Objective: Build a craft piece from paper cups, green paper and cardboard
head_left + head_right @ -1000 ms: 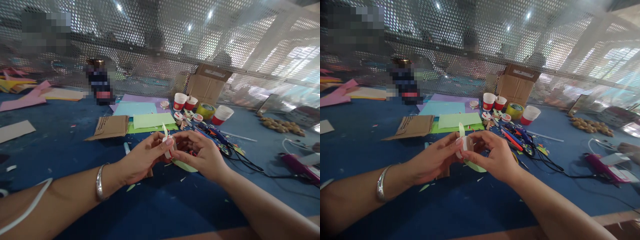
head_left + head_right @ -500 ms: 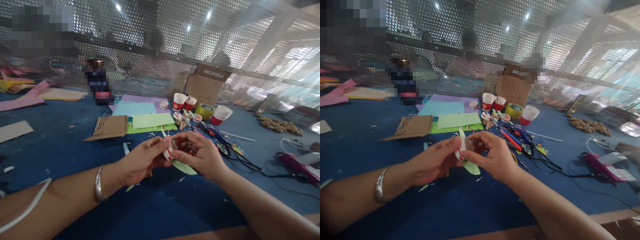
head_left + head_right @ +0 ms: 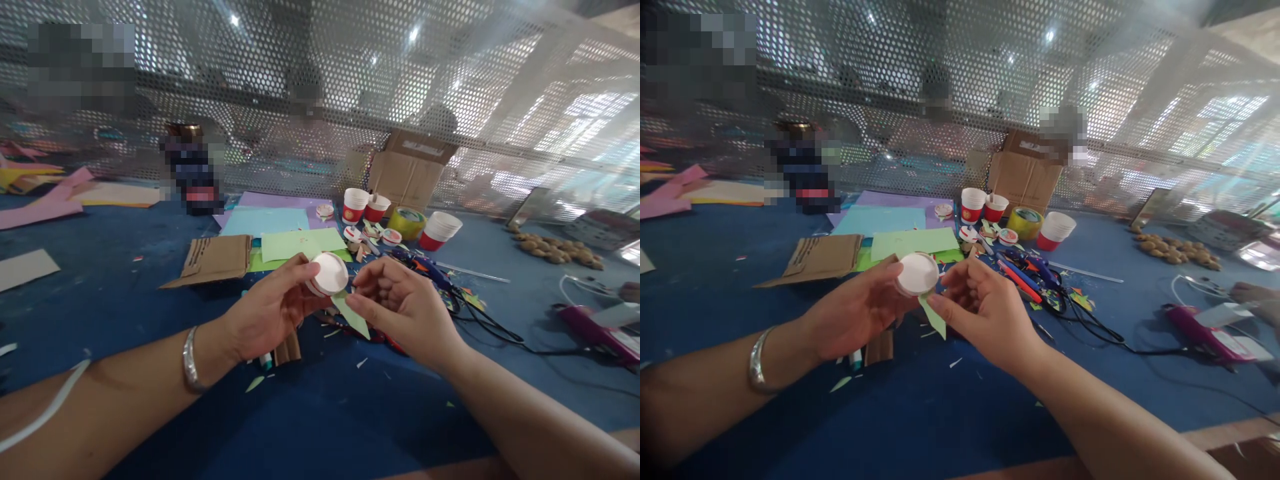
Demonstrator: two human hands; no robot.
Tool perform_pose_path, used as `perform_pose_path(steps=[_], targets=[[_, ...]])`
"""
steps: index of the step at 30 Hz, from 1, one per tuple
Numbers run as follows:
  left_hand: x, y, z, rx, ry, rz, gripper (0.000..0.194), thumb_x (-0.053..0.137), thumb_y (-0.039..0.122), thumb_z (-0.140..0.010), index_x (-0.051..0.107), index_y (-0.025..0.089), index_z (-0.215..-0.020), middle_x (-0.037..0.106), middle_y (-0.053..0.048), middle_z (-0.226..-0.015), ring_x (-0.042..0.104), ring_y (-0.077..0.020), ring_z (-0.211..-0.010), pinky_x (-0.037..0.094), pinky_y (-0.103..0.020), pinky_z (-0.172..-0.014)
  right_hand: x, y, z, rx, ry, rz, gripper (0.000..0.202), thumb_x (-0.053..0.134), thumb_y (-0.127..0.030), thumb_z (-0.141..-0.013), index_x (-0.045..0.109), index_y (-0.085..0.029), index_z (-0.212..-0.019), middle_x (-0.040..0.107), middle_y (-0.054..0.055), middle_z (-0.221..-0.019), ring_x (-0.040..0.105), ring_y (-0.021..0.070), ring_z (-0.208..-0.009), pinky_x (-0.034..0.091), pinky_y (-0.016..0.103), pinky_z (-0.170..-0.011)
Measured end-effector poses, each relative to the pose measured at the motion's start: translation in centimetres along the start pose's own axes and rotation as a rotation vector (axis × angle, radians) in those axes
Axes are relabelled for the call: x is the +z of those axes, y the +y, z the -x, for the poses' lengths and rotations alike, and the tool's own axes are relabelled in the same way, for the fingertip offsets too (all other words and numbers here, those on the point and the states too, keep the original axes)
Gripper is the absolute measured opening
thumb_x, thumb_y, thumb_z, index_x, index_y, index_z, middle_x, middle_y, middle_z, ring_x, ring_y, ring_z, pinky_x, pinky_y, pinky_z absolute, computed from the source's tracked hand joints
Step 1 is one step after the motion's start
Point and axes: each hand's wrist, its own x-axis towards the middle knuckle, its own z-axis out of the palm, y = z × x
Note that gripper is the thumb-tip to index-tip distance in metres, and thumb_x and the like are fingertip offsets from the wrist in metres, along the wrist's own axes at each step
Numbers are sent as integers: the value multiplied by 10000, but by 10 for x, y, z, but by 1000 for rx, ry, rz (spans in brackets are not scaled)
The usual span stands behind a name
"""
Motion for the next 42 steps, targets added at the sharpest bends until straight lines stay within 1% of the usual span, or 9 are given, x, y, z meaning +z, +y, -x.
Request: perform_pose_path(steps=[5, 12, 20, 24, 29, 33, 38, 40, 42], targets=[[2, 1, -2, 15, 56, 48, 267, 645, 227, -885, 705, 161, -1137, 697, -81, -1163, 630, -170, -1005, 573, -240, -823, 2, 3, -1, -14, -26, -21, 138, 695, -225, -857, 600, -205, -955, 640, -14, -809, 622, 105, -708, 520, 219, -609], [9, 2, 0, 3, 147, 69, 279, 592, 210, -901, 692, 109, -1141, 700, -132, -1206, 665, -206, -1006, 594, -278, -828, 3, 2, -1, -21, -47, -6, 116, 671, -183, -857, 591, -205, -939, 614, -35, -779, 585, 83, -639, 507, 205, -565], [8, 3, -2, -22, 133, 96, 263, 568, 212, -918, 695, 113, -1125, 726, -136, -1149, 697, -202, -942, 601, -264, -774, 3, 2, -2, -12, -63, 9, 106, 665, -214, -868, 586, -210, -939, 609, -33, -778, 589, 85, -625, 519, 208, -556], [8, 2, -1, -13, 115, 83, 235, 614, 206, -907, 733, 138, -1098, 736, -101, -1118, 686, -179, -945, 585, -237, -793, 3, 3, -1, -48, -31, 71, 103, 665, -235, -881, 595, -213, -953, 618, -25, -779, 598, 98, -635, 516, 224, -564], [6, -7, 3, 73, 133, -98, 194, 743, 226, -838, 771, 171, -1023, 750, -67, -1033, 662, -173, -953, 537, -212, -791, 2, 2, 1, -188, 68, 244, 239, 731, -297, -858, 602, -215, -1042, 661, 10, -877, 644, 135, -750, 552, 266, -672], [6, -13, 7, 177, 51, -331, 180, 757, 314, -852, 775, 241, -1015, 740, -25, -904, 636, -152, -853, 487, -205, -692, 1, 4, 2, -318, 94, 407, 368, 763, -317, -839, 598, -230, -1155, 664, 29, -979, 645, 155, -814, 560, 291, -725], [9, -14, 12, 238, -26, -474, 305, 697, 314, -901, 715, 279, -1203, 746, -35, -1044, 641, -204, -1039, 485, -281, -882, 3, 7, 3, -388, 98, 507, 392, 744, -306, -862, 577, -245, -1212, 665, 50, -1063, 660, 180, -885, 571, 310, -763], [10, -15, 14, 270, -19, -521, 293, 690, 317, -901, 711, 275, -1190, 735, -34, -1102, 628, -224, -1094, 475, -307, -923, 4, 7, 4, -410, 122, 549, 407, 755, -339, -852, 578, -249, -1207, 670, 67, -1111, 665, 219, -976, 574, 352, -829], [11, -16, 17, 287, 27, -560, 252, 687, 322, -897, 717, 270, -1142, 733, -27, -1053, 637, -227, -1046, 480, -311, -889, 6, 7, 5, -436, 137, 575, 437, 764, -371, -844, 575, -255, -1221, 667, 78, -1152, 655, 249, -1050, 566, 392, -893]])
